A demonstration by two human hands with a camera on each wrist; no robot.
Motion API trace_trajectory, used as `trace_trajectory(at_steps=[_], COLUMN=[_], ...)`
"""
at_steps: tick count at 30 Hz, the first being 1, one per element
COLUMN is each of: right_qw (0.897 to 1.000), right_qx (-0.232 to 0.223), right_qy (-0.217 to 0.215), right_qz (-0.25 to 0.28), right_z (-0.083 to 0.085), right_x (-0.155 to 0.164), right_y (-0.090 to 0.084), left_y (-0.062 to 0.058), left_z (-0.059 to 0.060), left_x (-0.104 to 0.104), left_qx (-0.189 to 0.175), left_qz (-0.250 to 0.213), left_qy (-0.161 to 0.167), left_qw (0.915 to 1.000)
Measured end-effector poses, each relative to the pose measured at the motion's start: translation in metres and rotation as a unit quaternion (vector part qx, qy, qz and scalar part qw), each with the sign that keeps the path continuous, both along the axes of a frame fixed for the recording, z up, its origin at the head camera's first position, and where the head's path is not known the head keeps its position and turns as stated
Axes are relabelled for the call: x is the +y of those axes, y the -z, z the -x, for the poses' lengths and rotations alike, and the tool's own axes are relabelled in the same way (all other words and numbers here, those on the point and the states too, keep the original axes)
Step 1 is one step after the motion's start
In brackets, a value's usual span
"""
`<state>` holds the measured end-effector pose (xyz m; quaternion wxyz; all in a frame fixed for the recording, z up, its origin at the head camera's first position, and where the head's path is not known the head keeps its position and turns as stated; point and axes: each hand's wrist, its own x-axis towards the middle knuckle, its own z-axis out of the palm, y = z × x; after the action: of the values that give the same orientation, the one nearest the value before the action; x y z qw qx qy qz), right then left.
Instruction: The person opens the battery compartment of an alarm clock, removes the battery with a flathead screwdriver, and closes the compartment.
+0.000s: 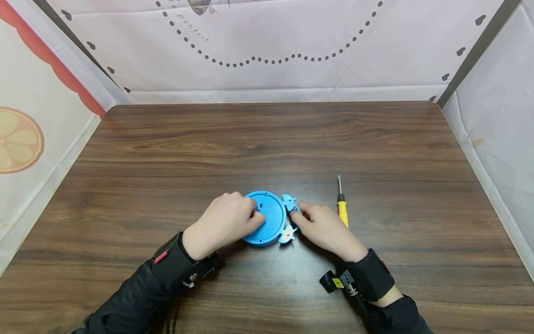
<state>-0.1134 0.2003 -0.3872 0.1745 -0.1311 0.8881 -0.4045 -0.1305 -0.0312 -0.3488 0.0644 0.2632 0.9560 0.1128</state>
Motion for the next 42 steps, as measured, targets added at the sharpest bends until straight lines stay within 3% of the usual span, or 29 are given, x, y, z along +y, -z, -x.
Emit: trace_trajectory(at_steps=[14, 42], right_qw=[1.0, 1.0], right_qx=[-0.008, -0.009], right_qy=[0.001, 0.001], right_qz=[-0.008, -0.005], right_z=[0.0008, 0.0], right_x=[-0.0005, -0.0005], right_y=[-0.0014, 0.0011], left_y=[0.0001, -0.0045], left_z=[0.0031, 0.0009], left_x=[-0.0078, -0.0044], left_qx=[-0.011, -0.037], left_qz=[-0.014, 0.007], left_qy=[0.003, 0.022], left_qw=[0.9998, 0.9991])
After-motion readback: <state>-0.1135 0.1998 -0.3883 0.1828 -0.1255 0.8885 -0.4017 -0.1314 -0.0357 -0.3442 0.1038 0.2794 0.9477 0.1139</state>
